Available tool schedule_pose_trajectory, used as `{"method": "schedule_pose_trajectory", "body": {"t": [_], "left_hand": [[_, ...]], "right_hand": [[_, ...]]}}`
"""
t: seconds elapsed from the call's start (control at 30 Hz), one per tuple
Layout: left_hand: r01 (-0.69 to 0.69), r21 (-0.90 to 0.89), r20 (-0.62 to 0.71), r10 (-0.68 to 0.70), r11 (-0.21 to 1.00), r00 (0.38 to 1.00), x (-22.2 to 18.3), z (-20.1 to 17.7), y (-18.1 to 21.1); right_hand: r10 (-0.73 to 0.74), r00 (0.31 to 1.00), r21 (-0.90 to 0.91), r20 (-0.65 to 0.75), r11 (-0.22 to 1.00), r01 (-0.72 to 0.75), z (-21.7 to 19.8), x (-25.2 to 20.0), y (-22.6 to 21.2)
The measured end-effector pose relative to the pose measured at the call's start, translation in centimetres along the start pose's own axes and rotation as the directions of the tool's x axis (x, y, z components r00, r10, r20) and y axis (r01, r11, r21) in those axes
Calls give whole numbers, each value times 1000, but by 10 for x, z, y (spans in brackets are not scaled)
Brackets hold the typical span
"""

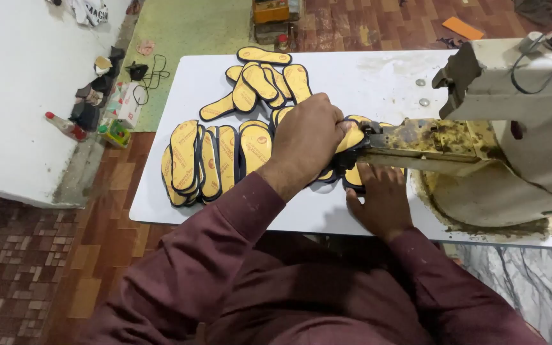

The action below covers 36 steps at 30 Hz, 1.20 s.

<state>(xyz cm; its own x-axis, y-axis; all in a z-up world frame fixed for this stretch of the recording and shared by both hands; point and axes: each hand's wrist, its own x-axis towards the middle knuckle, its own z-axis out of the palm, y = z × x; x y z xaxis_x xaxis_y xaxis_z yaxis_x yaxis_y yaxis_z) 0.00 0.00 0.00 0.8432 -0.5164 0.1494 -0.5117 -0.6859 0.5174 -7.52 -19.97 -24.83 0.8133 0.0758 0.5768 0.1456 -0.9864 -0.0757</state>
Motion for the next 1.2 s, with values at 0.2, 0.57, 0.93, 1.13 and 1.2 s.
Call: {"method": "schedule_pose_trajectory", "body": {"t": [0.2, 0.57, 0.93, 1.13, 1.2], "left_hand": [[41, -83, -62, -46, 996, 997, -11, 6, -3], [86, -294, -59, -108, 952, 992, -18, 26, -20], [74, -995, 90, -250, -72, 964, 15, 56, -93], [162, -738, -4, 246, -654, 969, -29, 24, -78], [200, -755, -15, 322, -624, 947, -39, 21, -72]], "right_hand": [[6, 999, 23, 39, 1000, -7, 3, -4, 2], [47, 997, -8, 61, 999, -46, -9, -2, 1], [77, 983, 5, 167, 997, -79, -11, 5, -7], [100, 973, -22, 207, 995, -97, -16, 6, -7], [127, 963, -25, 239, 992, -124, -25, 9, -14]]}}
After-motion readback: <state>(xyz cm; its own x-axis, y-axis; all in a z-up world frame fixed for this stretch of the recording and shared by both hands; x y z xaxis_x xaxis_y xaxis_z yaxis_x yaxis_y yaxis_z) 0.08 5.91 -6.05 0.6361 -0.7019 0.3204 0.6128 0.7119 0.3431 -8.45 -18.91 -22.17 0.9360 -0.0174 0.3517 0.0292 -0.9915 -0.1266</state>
